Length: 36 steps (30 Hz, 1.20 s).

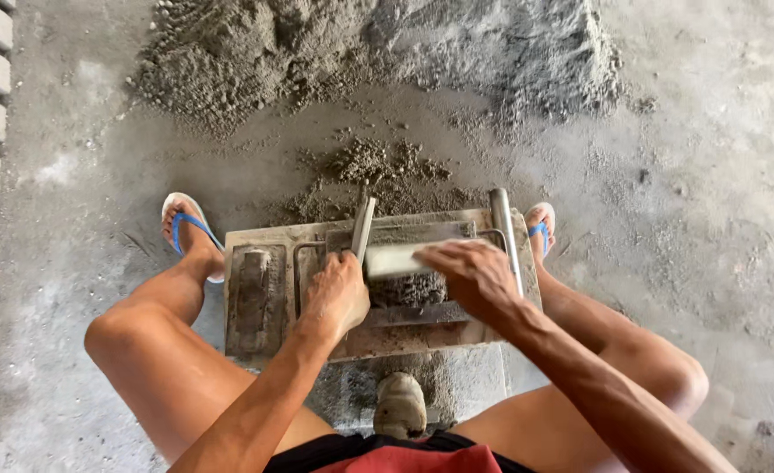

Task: The person scoops wet concrete into a rectangular mold, levels the surface with a straight edge, and removes excess material. They then flip the mold to release the formed brick and stack it with others. The process is repeated multiple times.

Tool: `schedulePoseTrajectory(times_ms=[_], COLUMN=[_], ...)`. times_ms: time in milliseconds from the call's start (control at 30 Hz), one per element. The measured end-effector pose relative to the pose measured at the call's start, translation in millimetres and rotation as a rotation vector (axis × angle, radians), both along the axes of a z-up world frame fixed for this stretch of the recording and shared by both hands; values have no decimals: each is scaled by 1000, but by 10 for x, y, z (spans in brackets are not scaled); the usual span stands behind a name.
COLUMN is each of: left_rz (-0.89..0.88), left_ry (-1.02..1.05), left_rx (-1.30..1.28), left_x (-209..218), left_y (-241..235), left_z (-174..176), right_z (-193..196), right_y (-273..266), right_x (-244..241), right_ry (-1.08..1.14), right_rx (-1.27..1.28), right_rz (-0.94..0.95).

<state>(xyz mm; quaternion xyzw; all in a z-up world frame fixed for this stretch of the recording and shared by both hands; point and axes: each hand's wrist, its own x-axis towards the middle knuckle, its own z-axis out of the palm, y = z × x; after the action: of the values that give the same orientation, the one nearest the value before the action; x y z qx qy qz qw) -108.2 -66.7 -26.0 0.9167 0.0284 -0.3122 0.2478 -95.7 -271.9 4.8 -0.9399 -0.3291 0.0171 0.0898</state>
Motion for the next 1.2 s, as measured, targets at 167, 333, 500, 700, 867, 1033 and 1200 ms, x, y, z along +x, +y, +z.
schedulePoseTrajectory(times_ms=[167, 333, 500, 700, 867, 1033, 1200], left_rz=[128, 117, -217, -659, -140, 83, 168], left_ry=[92, 61, -111, -90, -217, -300, -203], left_rx=[-104, -54, -197, -263, -299, -166, -34], left_x=[-161, -114, 457, 692, 1510, 2360, 2790], left_y=[-167, -9, 252, 95, 502, 741, 606], left_z=[219, 113, 575, 371, 78, -942, -1717], right_z=[195, 24, 253, -81, 412, -653, -2712], right_y=[113, -212, -332, -305, -299, -567, -1104], right_x=[-236, -483, -433, -39, 465, 2116, 2697], right_ry=[186, -345, -77, 112, 438, 391, 451], right_rx=[-561, -411, -334, -120, 323, 637, 63], right_rz=[-569, -463, -178, -56, -688, -946, -1111])
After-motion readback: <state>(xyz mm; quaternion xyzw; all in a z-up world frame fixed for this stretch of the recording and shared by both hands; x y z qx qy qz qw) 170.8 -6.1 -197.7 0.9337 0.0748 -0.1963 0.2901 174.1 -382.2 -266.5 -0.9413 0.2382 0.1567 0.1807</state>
